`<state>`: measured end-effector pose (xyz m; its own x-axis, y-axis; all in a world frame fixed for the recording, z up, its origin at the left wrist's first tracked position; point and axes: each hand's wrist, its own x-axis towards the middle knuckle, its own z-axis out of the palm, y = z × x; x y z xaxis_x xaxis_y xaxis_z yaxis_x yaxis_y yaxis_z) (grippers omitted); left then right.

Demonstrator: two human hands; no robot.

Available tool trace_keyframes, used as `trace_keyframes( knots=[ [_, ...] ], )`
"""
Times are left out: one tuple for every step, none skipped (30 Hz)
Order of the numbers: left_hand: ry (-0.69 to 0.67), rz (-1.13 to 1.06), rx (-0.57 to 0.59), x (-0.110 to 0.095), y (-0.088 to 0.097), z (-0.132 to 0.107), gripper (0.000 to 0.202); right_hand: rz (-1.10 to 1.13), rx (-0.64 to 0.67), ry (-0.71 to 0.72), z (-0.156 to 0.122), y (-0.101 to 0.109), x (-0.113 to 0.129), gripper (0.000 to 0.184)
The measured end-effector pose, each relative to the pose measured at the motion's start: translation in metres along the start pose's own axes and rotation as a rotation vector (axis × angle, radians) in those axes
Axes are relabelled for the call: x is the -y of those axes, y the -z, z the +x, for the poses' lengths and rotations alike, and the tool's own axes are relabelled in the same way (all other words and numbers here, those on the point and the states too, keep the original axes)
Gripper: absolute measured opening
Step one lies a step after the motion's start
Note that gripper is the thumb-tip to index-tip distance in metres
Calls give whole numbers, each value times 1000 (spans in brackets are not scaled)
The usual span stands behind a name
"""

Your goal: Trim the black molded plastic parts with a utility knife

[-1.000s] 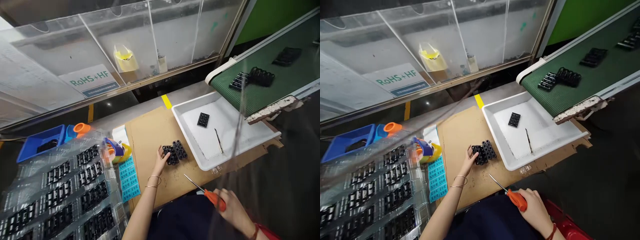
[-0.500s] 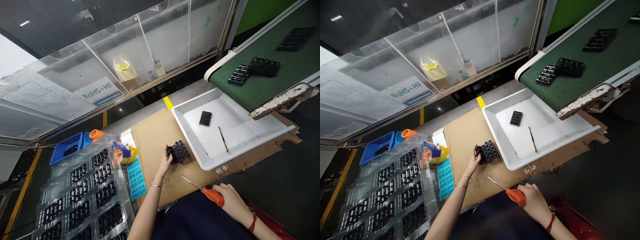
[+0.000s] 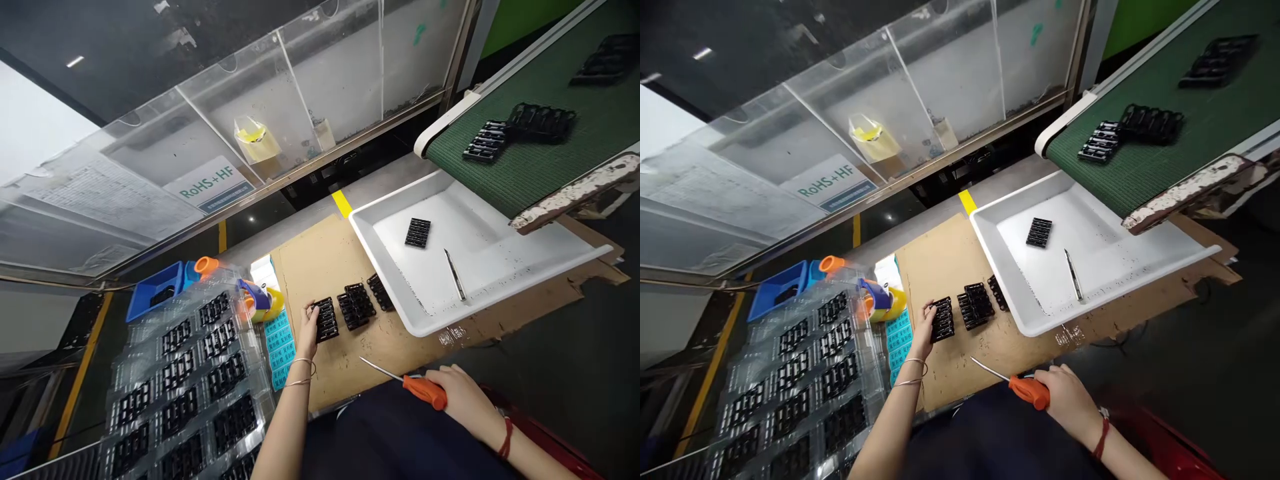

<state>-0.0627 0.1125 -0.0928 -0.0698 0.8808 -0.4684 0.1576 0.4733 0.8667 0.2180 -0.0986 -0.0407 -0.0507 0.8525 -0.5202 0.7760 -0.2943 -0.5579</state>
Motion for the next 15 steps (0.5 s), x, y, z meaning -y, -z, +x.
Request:
trace_keyframes(
  knots=[
    [27, -10, 8, -2, 4, -2, 40, -4, 5, 9, 2, 0, 2, 15],
    [46, -14, 21, -5, 7, -5, 39, -8, 6, 15, 3, 0, 4, 16],
    [62, -15, 35, -7, 10, -7, 38, -12, 4, 19, 4, 0, 6, 17],
    [74, -12, 51, -9, 12, -9, 38, -15, -1, 22, 5, 1, 8, 19],
    [85, -7, 67, -12, 15, -11, 37, -19, -8, 23, 6, 2, 10, 20],
    [94, 1, 84, -14, 17, -13, 37, -24, -15, 21, 7, 3, 12, 21],
    [103, 10, 102, -16, 19, -14, 36, -30, -21, 16, 7, 4, 14, 22],
    [110, 21, 120, -18, 20, -16, 36, -36, -26, 9, 8, 5, 16, 22],
    [114, 33, 140, -20, 21, -18, 36, -43, -29, 0, 10, 5, 17, 22],
    [117, 45, 162, -21, 22, -20, 36, -50, -31, -7, 11, 6, 19, 22],
    [117, 59, 186, -23, 22, -22, 35, -56, -33, -14, 12, 7, 20, 22],
    [114, 73, 211, -25, 22, -24, 34, -60, -34, -18, 13, 7, 20, 22],
    [108, 89, 235, -26, 22, -27, 33, -62, -36, -19, 14, 7, 20, 22],
    [100, 105, 258, -28, 22, -31, 33, -65, -38, -20, 13, 7, 17, 23],
    [90, 121, 277, -29, 22, -36, 32, -70, -31, -19, 12, 5, 13, 24]
  ],
)
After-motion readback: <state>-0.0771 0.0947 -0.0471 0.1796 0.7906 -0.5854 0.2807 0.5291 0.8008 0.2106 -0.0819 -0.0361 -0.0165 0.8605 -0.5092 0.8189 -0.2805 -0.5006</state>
